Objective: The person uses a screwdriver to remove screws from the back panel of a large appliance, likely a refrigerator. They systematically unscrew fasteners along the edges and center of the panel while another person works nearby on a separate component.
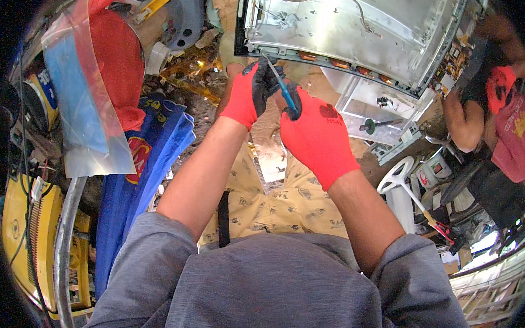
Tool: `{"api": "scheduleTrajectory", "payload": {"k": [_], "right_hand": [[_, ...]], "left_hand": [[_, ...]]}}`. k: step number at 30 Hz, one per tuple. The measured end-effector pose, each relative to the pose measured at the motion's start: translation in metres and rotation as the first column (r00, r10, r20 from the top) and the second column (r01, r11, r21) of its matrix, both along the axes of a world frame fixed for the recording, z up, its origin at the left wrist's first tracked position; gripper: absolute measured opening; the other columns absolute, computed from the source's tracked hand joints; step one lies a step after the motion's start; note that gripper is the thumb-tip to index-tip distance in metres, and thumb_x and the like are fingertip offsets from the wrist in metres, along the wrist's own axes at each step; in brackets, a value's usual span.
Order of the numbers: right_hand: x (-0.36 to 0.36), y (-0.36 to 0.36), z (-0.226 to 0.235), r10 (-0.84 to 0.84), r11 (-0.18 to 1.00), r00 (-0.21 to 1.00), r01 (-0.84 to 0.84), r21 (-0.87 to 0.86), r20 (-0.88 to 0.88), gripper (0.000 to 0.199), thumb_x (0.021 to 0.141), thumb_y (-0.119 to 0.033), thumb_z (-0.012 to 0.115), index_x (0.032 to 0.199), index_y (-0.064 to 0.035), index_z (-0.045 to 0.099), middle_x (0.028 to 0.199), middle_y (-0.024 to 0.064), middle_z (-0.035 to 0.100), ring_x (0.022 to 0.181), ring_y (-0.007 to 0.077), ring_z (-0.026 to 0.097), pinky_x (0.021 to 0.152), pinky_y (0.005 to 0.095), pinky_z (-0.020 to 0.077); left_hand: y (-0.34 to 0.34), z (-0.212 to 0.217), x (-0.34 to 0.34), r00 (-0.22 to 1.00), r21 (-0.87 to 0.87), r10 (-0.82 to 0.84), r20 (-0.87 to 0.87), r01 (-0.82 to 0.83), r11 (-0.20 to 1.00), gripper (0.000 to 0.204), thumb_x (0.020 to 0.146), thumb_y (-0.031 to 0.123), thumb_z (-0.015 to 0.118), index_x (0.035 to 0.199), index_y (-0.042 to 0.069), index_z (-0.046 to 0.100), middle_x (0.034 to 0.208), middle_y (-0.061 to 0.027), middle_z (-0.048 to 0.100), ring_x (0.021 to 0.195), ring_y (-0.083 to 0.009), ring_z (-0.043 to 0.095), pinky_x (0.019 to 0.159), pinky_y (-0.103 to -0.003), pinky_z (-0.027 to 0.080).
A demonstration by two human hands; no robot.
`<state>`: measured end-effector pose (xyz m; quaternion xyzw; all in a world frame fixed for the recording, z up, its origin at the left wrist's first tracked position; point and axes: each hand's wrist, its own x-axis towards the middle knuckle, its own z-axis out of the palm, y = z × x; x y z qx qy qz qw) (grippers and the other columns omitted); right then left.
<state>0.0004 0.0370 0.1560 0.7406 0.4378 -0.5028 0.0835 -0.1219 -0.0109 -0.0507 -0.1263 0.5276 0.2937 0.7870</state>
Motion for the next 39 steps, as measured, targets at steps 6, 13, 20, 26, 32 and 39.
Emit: {"api": "scheduleTrajectory", "payload": {"k": [6, 13, 20, 26, 32, 39], "right_hand": [[-0.008, 0.001, -0.010, 0.027, 0.999, 0.998, -0.028, 0.020, 0.052, 0.023, 0.088, -0.024, 0.057, 0.101, -0.0062, 0.064, 0.088, 0.0225, 0.067, 0.087, 0.0435, 0.064, 0.074, 0.0479, 0.0506], [-0.009, 0.018, -0.018, -0.205, 0.968, 0.978, 0.196, -0.158, -0.043, 0.027, 0.088, -0.029, 0.059, 0.092, -0.0037, 0.067, 0.087, 0.0246, 0.065, 0.085, 0.0446, 0.063, 0.074, 0.0454, 0.0500], [-0.005, 0.029, -0.023, -0.542, 0.812, 0.830, 0.476, -0.338, -0.131, 0.029, 0.088, -0.021, 0.061, 0.109, -0.0024, 0.069, 0.076, 0.0044, 0.065, 0.057, 0.0122, 0.053, 0.052, 0.0279, 0.0423], [-0.020, 0.021, -0.016, -0.695, 0.683, 0.716, 0.629, -0.373, -0.064, 0.039, 0.092, -0.026, 0.062, 0.126, -0.0056, 0.063, 0.075, 0.0043, 0.063, 0.049, 0.0102, 0.047, 0.041, 0.0261, 0.0344], [-0.024, 0.022, -0.013, -0.844, 0.498, 0.535, 0.745, -0.444, -0.049, 0.026, 0.092, -0.030, 0.064, 0.107, -0.0080, 0.066, 0.084, 0.0091, 0.065, 0.048, 0.0120, 0.046, 0.043, 0.0275, 0.0339], [-0.019, 0.041, -0.018, -0.792, 0.526, 0.606, 0.737, -0.424, 0.071, 0.031, 0.093, -0.023, 0.060, 0.118, -0.0064, 0.066, 0.083, 0.0055, 0.065, 0.051, 0.0094, 0.046, 0.044, 0.0254, 0.0330]], "left_hand": [[-0.006, -0.015, 0.002, 1.000, 0.037, 0.016, 0.024, -0.017, 0.999, 0.035, 0.101, 0.036, 0.057, 0.114, 0.004, 0.061, 0.108, -0.0119, 0.067, 0.100, -0.0249, 0.063, 0.092, -0.038, 0.052], [-0.001, -0.019, 0.005, 0.999, -0.022, -0.028, -0.016, 0.028, 0.999, 0.033, 0.101, 0.036, 0.057, 0.110, 0.005, 0.062, 0.106, -0.0112, 0.067, 0.096, -0.0226, 0.064, 0.087, -0.035, 0.052], [-0.001, -0.023, 0.003, 0.980, 0.073, -0.121, -0.157, 0.134, 0.988, 0.027, 0.098, 0.031, 0.060, 0.098, 0.005, 0.067, 0.087, -0.0064, 0.069, 0.078, -0.0161, 0.063, 0.074, -0.028, 0.051], [0.002, -0.031, -0.003, 0.923, 0.315, -0.005, -0.385, 0.137, 0.939, 0.042, 0.085, 0.010, 0.071, 0.122, 0.000, 0.054, 0.111, -0.0088, 0.063, 0.095, -0.0166, 0.060, 0.081, -0.029, 0.052], [0.014, -0.036, -0.017, 0.957, 0.413, 0.040, -0.289, 0.087, 0.907, 0.073, 0.074, -0.004, 0.076, 0.137, 0.003, 0.039, 0.125, -0.0089, 0.054, 0.113, -0.0194, 0.055, 0.090, -0.031, 0.051], [0.021, -0.036, -0.020, 0.947, 0.430, 0.004, -0.321, 0.142, 0.892, 0.073, 0.070, -0.005, 0.078, 0.134, 0.005, 0.044, 0.124, -0.0081, 0.056, 0.112, -0.0199, 0.056, 0.088, -0.031, 0.052]]}}
